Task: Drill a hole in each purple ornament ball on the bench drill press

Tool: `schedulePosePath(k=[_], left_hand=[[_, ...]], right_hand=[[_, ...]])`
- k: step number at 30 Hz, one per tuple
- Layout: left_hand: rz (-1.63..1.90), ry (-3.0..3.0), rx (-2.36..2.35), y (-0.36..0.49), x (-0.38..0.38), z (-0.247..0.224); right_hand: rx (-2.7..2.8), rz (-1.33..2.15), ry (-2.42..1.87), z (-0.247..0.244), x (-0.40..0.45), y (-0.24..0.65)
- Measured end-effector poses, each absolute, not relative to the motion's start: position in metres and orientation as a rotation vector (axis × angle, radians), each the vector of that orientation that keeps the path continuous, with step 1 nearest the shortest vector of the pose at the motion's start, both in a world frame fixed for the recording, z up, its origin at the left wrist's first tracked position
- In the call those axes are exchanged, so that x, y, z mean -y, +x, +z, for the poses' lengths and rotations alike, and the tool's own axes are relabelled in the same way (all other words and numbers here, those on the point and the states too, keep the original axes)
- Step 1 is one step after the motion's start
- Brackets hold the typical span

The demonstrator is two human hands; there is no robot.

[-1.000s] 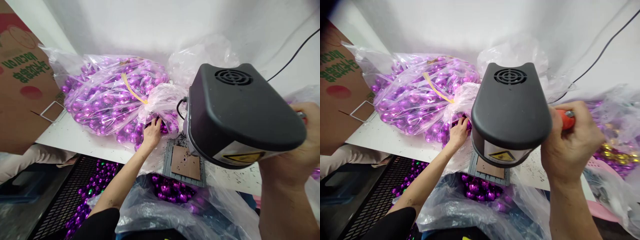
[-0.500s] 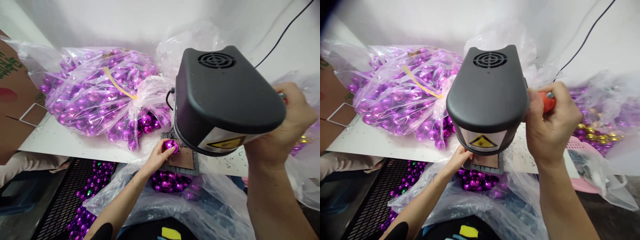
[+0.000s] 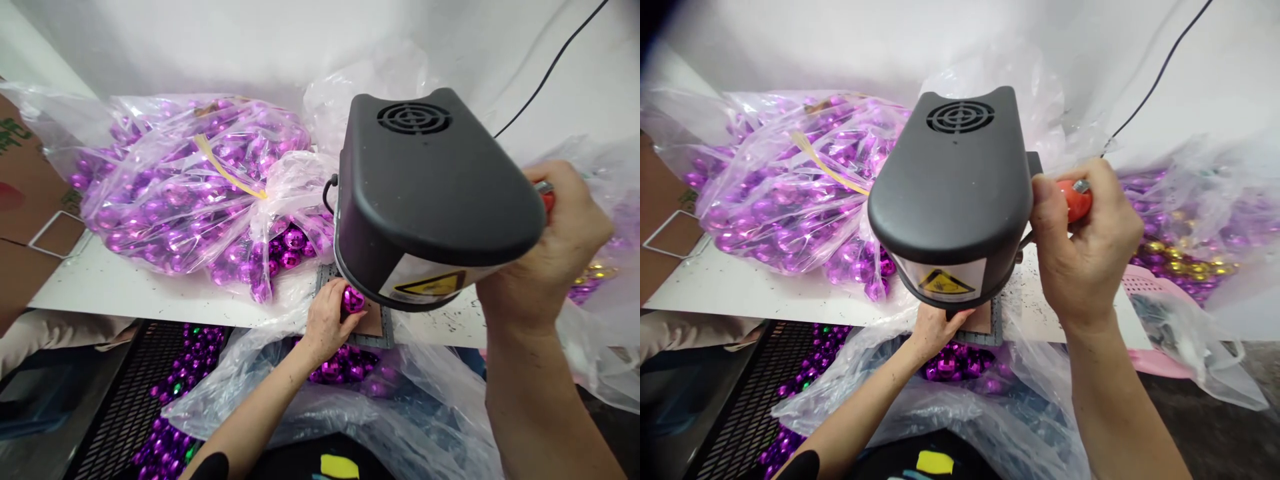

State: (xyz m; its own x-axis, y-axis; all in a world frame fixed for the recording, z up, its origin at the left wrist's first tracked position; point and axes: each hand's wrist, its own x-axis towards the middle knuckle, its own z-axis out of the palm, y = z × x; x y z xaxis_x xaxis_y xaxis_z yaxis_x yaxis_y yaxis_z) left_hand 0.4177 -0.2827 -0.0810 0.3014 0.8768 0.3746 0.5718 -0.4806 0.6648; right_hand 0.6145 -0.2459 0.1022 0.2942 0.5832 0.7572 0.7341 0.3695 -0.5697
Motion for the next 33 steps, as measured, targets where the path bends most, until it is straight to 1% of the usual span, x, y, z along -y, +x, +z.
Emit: schedulePosePath(k=[4, 11, 17, 28, 33], left_hand=[[0.961, 2.192, -1.269, 0.419, 0.28, -0.082], [0.798, 2.02, -1.209, 0.422, 0.265, -0.069], [0.857, 1.873, -1.222, 0.415, 0.271, -0.072], [0.804, 1.988, -1.179, 0.421, 0.277, -0.076], [0.737, 2.02, -1.181, 0.421, 0.277, -0.075]], right_hand=[[1.373, -0.169, -1.334, 0.101, 0.246, 0.616], [1.338, -0.159, -1.317, 0.098, 0.245, 0.617], [1.353, -0.166, -1.271, 0.096, 0.245, 0.616], [1.382, -0.168, -1.33, 0.102, 0.251, 0.616], [1.373, -0.309, -1.273, 0.092, 0.273, 0.612]])
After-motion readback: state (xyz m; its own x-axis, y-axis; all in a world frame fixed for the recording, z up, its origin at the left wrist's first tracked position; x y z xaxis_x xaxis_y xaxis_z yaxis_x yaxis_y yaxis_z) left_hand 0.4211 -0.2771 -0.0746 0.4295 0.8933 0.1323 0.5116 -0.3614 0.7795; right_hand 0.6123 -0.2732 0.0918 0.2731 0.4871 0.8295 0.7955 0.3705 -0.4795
